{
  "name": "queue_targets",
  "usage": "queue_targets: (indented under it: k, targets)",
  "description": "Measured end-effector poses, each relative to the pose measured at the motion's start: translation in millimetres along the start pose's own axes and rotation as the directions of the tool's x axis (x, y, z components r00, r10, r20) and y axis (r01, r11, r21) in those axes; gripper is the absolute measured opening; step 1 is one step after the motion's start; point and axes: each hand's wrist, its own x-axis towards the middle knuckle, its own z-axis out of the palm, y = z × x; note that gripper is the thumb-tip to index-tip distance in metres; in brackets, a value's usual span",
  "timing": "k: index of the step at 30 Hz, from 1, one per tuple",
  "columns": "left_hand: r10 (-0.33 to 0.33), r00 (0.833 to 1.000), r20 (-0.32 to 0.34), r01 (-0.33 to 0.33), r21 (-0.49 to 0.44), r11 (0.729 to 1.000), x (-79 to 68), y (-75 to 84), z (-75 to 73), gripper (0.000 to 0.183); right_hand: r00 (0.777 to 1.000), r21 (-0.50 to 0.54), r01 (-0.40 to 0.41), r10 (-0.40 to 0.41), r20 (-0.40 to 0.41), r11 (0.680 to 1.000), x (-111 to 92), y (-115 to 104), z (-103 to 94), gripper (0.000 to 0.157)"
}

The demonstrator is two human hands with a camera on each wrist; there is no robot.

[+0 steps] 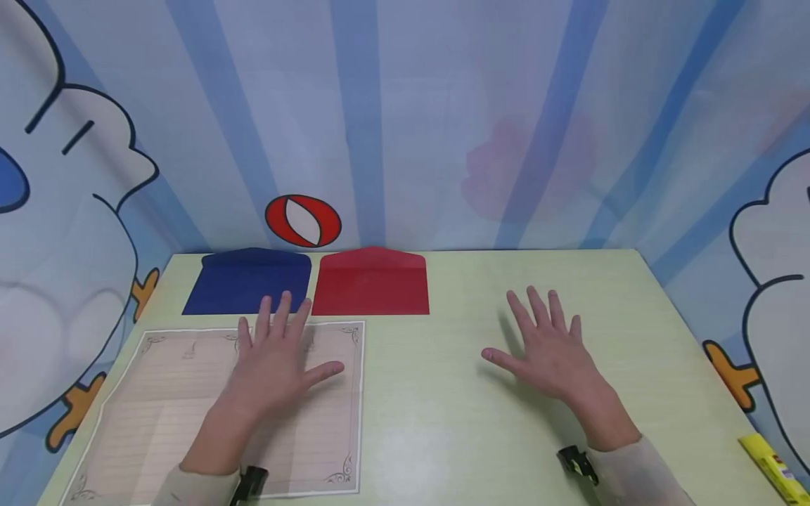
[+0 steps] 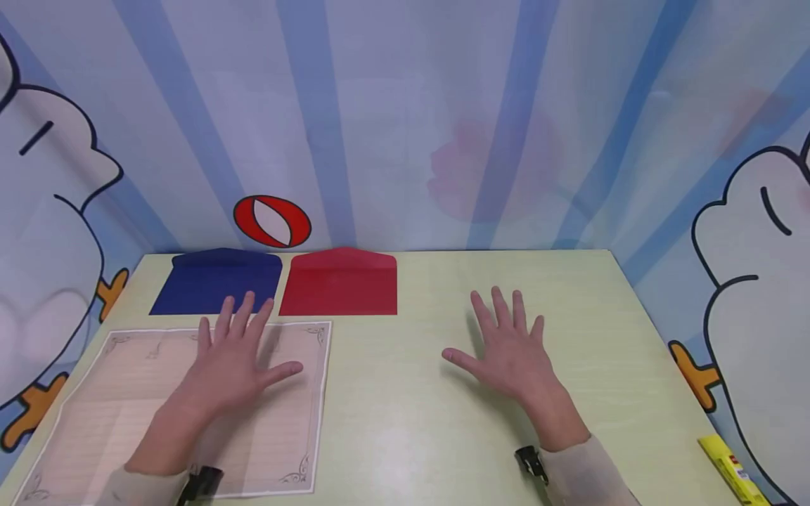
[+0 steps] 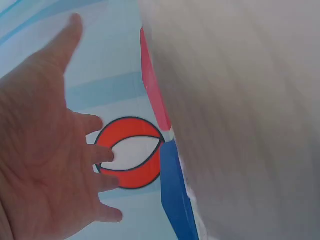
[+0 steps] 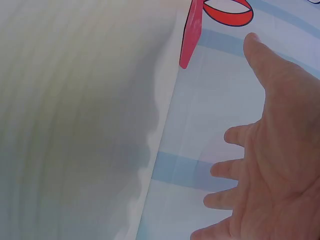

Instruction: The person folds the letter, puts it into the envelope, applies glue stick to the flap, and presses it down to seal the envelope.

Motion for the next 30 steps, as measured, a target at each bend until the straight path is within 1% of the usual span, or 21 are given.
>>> queue_targets:
  k: [3, 5, 7, 10, 13, 18, 21, 30]
  targets:
    - [-0.018, 0.999, 0.037, 0.019, -0.007, 1.0, 5.0, -8.6, -6.1, 0.111, 1.0, 0.009, 0.019, -0.019, 0.001, 1.0, 0.7, -2.0, -2.4, 0.113]
    - [-0.033, 0.997, 0.064, 0.033, -0.008, 0.999, 10.1, -14.6, -11.8, 0.104, 0.999, 0.022, 0.044, -0.044, -0.009, 0.999, 1.4, -4.3, -3.8, 0.109]
    - [-0.044, 0.995, 0.085, 0.044, -0.003, 0.999, 16.4, -20.6, -17.2, 0.098, 0.997, 0.042, 0.072, -0.072, -0.022, 0.996, 1.9, -7.4, -5.1, 0.103]
    - [-0.054, 0.991, 0.123, 0.054, 0.001, 0.999, 26.4, -29.6, -23.6, 0.091, 0.994, 0.101, 0.111, -0.109, -0.029, 0.989, 2.1, -13.0, -5.3, 0.091]
    - [-0.056, 0.985, 0.164, 0.056, 0.002, 0.998, 35.6, -39.0, -25.6, 0.085, 0.991, 0.151, 0.132, -0.131, -0.019, 0.98, 1.6, -18.3, -2.8, 0.083]
    - [-0.086, 0.971, 0.225, 0.085, 0.011, 0.996, 45.7, -51.3, -20.2, 0.08, 0.987, 0.173, 0.159, -0.159, -0.012, 0.972, 0.8, -26.3, 4.0, 0.08]
    - [-0.103, 0.968, 0.229, 0.102, 0.017, 0.995, 47.2, -54.3, -17.6, 0.079, 0.985, 0.169, 0.171, -0.172, -0.012, 0.971, 0.6, -30.8, 5.2, 0.081]
    - [-0.114, 0.97, 0.213, 0.111, 0.024, 0.994, 44.9, -59.9, -11.5, 0.071, 0.981, 0.152, 0.192, -0.191, -0.021, 0.97, 0.7, -37.4, 6.1, 0.082]
